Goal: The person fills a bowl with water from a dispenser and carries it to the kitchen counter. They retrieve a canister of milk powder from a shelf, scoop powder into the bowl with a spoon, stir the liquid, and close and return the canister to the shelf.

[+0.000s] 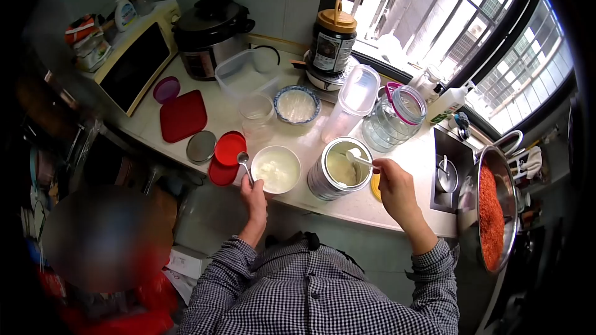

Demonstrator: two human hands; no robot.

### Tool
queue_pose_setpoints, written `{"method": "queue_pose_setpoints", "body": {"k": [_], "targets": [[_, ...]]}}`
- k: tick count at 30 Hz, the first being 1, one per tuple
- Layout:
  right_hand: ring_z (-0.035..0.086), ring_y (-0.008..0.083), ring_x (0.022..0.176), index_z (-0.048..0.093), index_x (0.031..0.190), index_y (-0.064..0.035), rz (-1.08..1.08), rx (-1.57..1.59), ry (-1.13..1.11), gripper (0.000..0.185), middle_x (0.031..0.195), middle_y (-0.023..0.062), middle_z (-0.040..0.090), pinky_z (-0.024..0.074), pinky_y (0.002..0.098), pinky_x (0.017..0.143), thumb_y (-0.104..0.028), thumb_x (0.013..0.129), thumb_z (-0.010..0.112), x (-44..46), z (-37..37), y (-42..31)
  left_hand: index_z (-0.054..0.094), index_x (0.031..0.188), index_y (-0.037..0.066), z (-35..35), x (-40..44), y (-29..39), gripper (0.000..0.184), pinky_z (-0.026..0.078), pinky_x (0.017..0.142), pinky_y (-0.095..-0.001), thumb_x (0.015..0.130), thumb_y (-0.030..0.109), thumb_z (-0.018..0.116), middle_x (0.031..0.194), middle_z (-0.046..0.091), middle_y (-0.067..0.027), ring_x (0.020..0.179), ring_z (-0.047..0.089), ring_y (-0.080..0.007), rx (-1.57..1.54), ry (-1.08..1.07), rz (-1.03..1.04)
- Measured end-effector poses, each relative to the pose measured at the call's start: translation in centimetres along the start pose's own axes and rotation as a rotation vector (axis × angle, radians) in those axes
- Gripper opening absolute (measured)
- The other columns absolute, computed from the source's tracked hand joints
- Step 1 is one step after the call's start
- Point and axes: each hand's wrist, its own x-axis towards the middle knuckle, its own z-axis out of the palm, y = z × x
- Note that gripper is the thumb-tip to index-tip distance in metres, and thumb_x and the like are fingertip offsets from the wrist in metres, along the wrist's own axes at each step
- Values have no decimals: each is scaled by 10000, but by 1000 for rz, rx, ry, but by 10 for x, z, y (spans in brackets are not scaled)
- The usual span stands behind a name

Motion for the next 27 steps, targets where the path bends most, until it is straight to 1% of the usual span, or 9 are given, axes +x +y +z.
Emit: {"method": "queue_pose_setpoints", "body": {"k": [2, 6, 9, 12, 13, 16, 19, 22, 27], "targets": [[642, 271, 774, 559, 1006, -15, -112, -207, -45, 235, 870, 145, 635, 497, 366, 661, 51, 781, 537, -1, 11, 22, 550, 1055, 15, 2, -4, 14, 253, 349, 364, -239, 814, 86, 527, 775, 594, -33, 477, 480, -75, 7, -26, -61], [602, 258, 834, 533, 945, -38, -221, -503, -361, 179, 863, 104, 618, 493, 343, 696, -38, 770, 568, 14, 28, 30, 546, 1127, 15, 1, 5, -1, 314, 390, 385, -234, 833, 127, 545, 833, 617, -54, 517, 526, -99, 5, -30, -38], [585, 243, 817, 570, 848, -66, -419, -628, -419, 95, 811, 72, 618, 500, 344, 652, -106, 764, 590, 27, 41, 35, 541, 1179, 12, -8, 17, -23, 358, 438, 425, -237, 854, 159, 575, 898, 626, -73, 571, 564, -113, 236, 3, 164], [606, 240, 801, 600, 764, -79, -497, -691, -510, 49, 766, 77, 634, 502, 350, 619, -124, 745, 606, 37, 47, 36, 532, 1216, 3, -6, -10, -1, 385, 492, 515, -243, 873, 169, 591, 987, 626, -98, 621, 595, -136, 111, 157, 222], [616, 239, 792, 609, 734, -84, -505, -694, -543, 46, 748, 81, 641, 503, 351, 608, -130, 738, 612, 39, 49, 37, 517, 1219, -17, -9, -21, 13, 354, 507, 577, -246, 899, 130, 555, 1074, 602, -112, 628, 617, -149, 134, 133, 154], [647, 267, 750, 617, 685, -78, -359, -584, -694, 41, 703, 118, 646, 512, 365, 610, -109, 709, 607, 49, 54, 42, 485, 1220, -70, -13, -39, 22, 339, 536, 609, -240, 935, 113, 509, 1192, 549, -135, 699, 651, -175, 73, 90, 186], [657, 303, 728, 638, 698, -70, -217, -515, -765, 58, 706, 148, 645, 517, 390, 638, -81, 688, 582, 61, 57, 38, 476, 1215, -71, -14, -52, 21, 326, 503, 545, -237, 940, 103, 495, 1204, 533, -134, 685, 657, -179, 86, 78, 173], [647, 322, 752, 666, 741, -68, -135, -305, -745, 112, 741, 150, 653, 518, 403, 682, -73, 688, 568, 67, 69, 47, 477, 1214, -67, -14, -62, 19, 335, 517, 619, -262, 921, 93, 508, 1185, 551, -142, 657, 649, -166, 40, 103, 110], [657, 285, 739, 698, 817, -55, -54, -36, -824, 186, 781, 142, 676, 517, 376, 702, -55, 695, 558, 74, 81, 56, 477, 1193, -84, -19, -75, 23, 309, 547, 622, -272, 932, 81, 488, 1204, 519, -165, 703, 637, -175, -35, 107, 82]]}}
